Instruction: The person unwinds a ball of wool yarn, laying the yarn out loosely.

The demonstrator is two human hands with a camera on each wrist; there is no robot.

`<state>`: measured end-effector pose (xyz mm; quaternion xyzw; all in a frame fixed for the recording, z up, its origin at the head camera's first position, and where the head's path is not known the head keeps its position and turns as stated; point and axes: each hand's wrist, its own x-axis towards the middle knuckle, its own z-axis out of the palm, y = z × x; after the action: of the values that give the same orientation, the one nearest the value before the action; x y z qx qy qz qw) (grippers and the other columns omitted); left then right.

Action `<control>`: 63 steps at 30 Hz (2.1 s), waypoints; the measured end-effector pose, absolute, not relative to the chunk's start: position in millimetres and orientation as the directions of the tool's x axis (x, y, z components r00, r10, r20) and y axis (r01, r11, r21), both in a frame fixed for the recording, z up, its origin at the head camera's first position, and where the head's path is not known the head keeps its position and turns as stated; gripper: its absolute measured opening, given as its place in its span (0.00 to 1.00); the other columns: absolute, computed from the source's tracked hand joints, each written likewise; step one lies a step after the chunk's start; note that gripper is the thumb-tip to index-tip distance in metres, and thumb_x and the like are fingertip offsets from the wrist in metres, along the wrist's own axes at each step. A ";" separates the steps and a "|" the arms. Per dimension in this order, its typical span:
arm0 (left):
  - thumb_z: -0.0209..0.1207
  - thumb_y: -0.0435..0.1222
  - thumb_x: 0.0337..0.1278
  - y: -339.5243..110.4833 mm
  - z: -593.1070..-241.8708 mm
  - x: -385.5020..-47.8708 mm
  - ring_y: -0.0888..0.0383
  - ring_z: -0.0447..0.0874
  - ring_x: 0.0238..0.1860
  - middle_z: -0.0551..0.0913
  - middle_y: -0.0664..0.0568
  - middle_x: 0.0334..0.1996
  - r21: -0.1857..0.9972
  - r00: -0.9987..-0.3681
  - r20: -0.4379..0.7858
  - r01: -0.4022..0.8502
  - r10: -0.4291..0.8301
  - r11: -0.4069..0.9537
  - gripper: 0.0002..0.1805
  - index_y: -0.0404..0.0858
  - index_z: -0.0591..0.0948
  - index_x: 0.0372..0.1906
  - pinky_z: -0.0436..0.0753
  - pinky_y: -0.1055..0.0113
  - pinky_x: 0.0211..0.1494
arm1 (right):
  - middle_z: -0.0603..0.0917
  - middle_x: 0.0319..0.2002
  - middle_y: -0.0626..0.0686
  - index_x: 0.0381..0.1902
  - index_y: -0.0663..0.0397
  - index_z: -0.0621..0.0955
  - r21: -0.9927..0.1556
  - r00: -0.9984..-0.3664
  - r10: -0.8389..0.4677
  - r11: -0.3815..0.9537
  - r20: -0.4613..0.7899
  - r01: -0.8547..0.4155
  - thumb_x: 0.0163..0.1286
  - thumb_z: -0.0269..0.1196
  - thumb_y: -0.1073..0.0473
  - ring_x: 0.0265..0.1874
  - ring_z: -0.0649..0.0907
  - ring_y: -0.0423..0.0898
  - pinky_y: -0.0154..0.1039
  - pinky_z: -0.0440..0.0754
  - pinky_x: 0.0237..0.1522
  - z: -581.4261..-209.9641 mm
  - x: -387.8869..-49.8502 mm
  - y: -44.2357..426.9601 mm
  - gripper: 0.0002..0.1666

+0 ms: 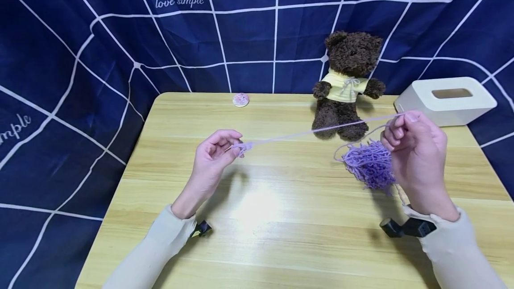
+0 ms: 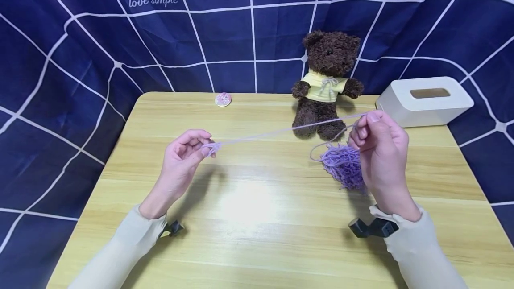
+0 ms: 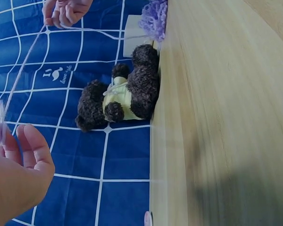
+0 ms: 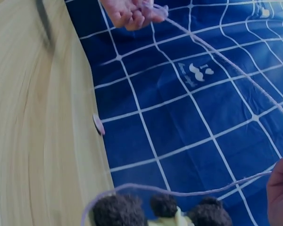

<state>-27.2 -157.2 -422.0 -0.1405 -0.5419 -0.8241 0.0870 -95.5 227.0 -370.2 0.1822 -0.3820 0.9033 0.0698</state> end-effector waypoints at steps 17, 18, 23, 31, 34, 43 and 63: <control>0.59 0.14 0.65 -159.1 -419.8 -27.9 0.57 0.87 0.42 0.87 0.49 0.40 0.850 -0.935 0.354 0.333 -0.024 -0.408 0.20 0.35 0.85 0.55 0.87 0.68 0.50 | 0.71 0.23 0.61 0.33 0.81 0.71 -0.582 -0.938 0.160 -0.748 0.309 -0.319 0.84 0.45 0.76 0.20 0.64 0.49 0.37 0.56 0.22 -378.3 -106.0 274.3 0.16; 0.59 0.14 0.65 -159.4 -420.0 -28.2 0.56 0.87 0.42 0.88 0.49 0.40 0.849 -0.935 0.355 0.334 -0.026 -0.409 0.20 0.35 0.85 0.55 0.87 0.68 0.50 | 0.70 0.23 0.61 0.33 0.81 0.71 -0.584 -0.936 0.176 -0.742 0.306 -0.330 0.84 0.46 0.76 0.20 0.64 0.49 0.37 0.56 0.22 -378.2 -106.7 276.5 0.16; 0.59 0.14 0.65 -160.3 -420.3 -28.6 0.56 0.87 0.42 0.88 0.48 0.41 0.842 -0.932 0.363 0.340 -0.028 -0.418 0.20 0.34 0.85 0.55 0.88 0.66 0.50 | 0.69 0.21 0.61 0.32 0.82 0.69 -0.549 -0.929 0.242 -0.753 0.281 -0.362 0.83 0.47 0.76 0.19 0.64 0.49 0.36 0.56 0.21 -378.0 -110.8 288.7 0.15; 0.58 0.14 0.66 -161.7 -420.3 -28.3 0.56 0.87 0.41 0.87 0.47 0.40 0.833 -0.927 0.375 0.351 -0.031 -0.427 0.18 0.31 0.84 0.55 0.88 0.65 0.48 | 0.69 0.18 0.63 0.32 0.83 0.67 -0.478 -0.919 0.330 -0.785 0.217 -0.395 0.82 0.45 0.78 0.16 0.63 0.50 0.37 0.52 0.20 -378.8 -117.6 310.3 0.15; 0.59 0.15 0.66 -162.3 -420.6 -28.1 0.56 0.87 0.41 0.87 0.48 0.40 0.835 -0.927 0.374 0.352 -0.032 -0.424 0.18 0.32 0.84 0.55 0.88 0.66 0.47 | 0.69 0.19 0.64 0.33 0.82 0.67 -0.439 -0.921 0.338 -0.810 0.195 -0.390 0.81 0.47 0.77 0.15 0.64 0.50 0.36 0.51 0.20 -378.9 -118.8 318.5 0.13; 0.68 0.22 0.67 -162.6 -420.8 -29.9 0.55 0.86 0.41 0.86 0.47 0.40 0.823 -0.924 0.380 0.356 -0.038 -0.443 0.14 0.32 0.84 0.54 0.88 0.66 0.48 | 0.69 0.23 0.63 0.38 0.77 0.69 -0.275 -0.957 0.267 -0.917 0.111 -0.288 0.82 0.52 0.72 0.16 0.65 0.52 0.33 0.49 0.22 -382.4 -121.2 343.9 0.10; 0.57 0.13 0.65 -163.9 -418.3 -29.1 0.56 0.86 0.42 0.86 0.48 0.40 0.815 -0.924 0.379 0.360 -0.052 -0.454 0.21 0.36 0.85 0.53 0.88 0.67 0.48 | 0.67 0.23 0.61 0.41 0.73 0.69 -0.106 -0.931 0.366 -0.926 -0.005 -0.363 0.79 0.53 0.70 0.14 0.63 0.51 0.34 0.53 0.16 -387.8 -128.4 368.8 0.07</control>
<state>-29.1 -163.9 -418.3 -0.1513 -0.5079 -0.8391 0.1227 -128.4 368.8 -387.8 -0.0122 -0.0516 0.9812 0.1857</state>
